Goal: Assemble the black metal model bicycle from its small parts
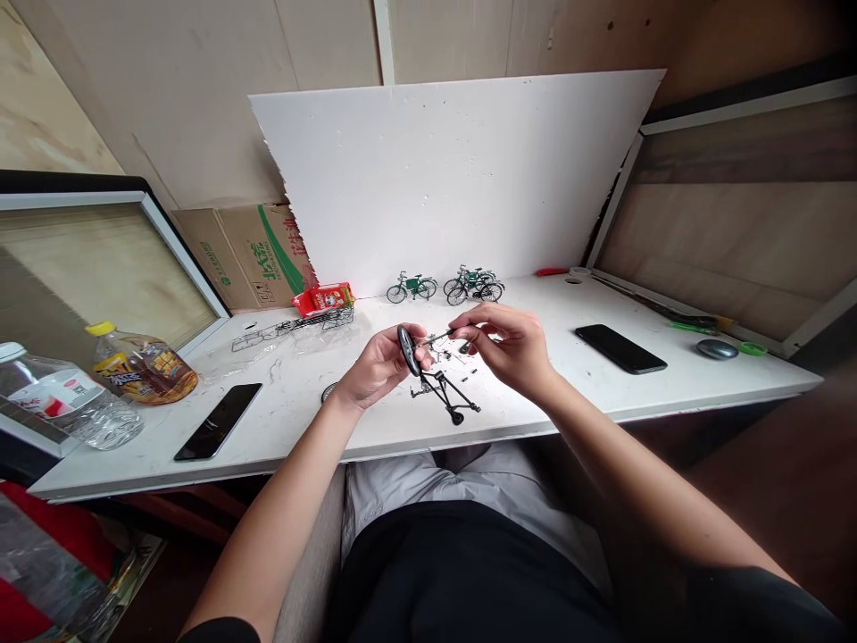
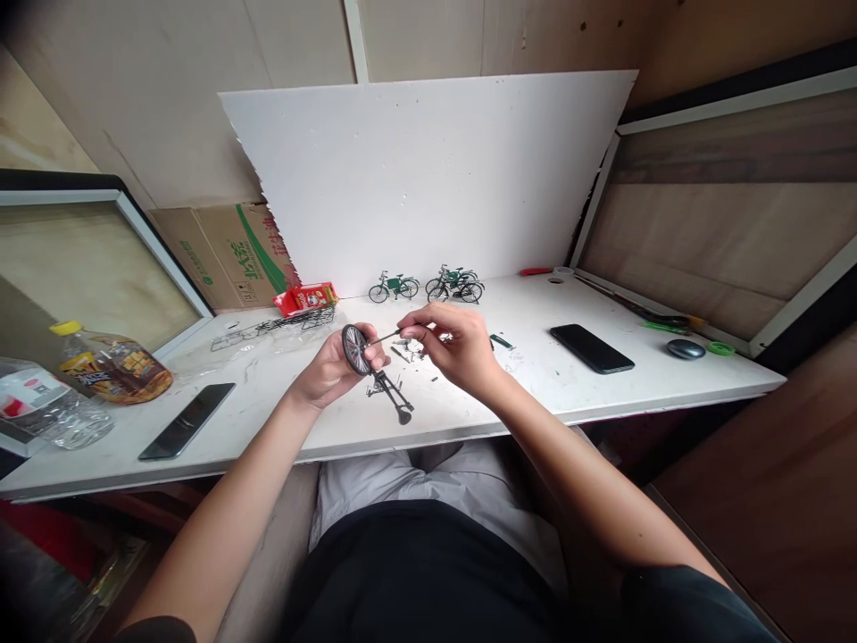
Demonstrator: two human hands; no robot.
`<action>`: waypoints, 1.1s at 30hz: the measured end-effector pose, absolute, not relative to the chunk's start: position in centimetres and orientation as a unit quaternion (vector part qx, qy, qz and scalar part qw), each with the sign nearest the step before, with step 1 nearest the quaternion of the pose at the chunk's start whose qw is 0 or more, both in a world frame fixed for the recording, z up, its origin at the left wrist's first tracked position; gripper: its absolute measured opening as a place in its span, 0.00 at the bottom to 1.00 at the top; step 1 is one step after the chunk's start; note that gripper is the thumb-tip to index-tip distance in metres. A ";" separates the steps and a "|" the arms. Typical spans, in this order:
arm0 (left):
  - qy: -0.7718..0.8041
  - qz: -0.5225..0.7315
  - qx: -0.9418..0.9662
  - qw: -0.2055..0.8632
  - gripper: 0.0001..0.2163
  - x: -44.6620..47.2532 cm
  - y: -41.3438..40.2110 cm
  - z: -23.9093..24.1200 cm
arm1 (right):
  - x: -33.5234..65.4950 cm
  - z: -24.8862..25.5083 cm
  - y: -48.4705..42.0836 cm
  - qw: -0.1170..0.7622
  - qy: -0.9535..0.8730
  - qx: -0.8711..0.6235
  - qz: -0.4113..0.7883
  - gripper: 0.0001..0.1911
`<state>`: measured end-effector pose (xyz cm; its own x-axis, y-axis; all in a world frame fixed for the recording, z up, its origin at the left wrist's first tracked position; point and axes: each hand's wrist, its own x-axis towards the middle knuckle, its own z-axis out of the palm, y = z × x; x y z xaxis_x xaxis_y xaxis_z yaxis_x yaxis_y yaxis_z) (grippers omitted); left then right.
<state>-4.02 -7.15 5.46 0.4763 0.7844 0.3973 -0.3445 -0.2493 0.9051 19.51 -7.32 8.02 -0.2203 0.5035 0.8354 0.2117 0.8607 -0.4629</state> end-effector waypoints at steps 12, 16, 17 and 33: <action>0.157 0.476 0.591 0.632 0.21 -3.8 -7.5 5.8 | 19.8 7.3 -6.7 0.542 -0.812 -0.217 0.020 0.14; 0.159 0.475 0.592 0.632 0.20 -3.6 -7.8 6.2 | 19.7 7.0 -6.6 0.523 -0.816 -0.243 0.025 0.17; 0.159 0.479 0.590 0.630 0.20 -3.6 -7.8 6.2 | 19.7 7.0 -6.7 0.516 -0.819 -0.248 0.038 0.16; 0.190 0.491 0.574 0.627 0.19 -4.0 -7.0 5.6 | 19.0 4.9 -5.6 0.536 -0.772 -0.317 0.128 0.22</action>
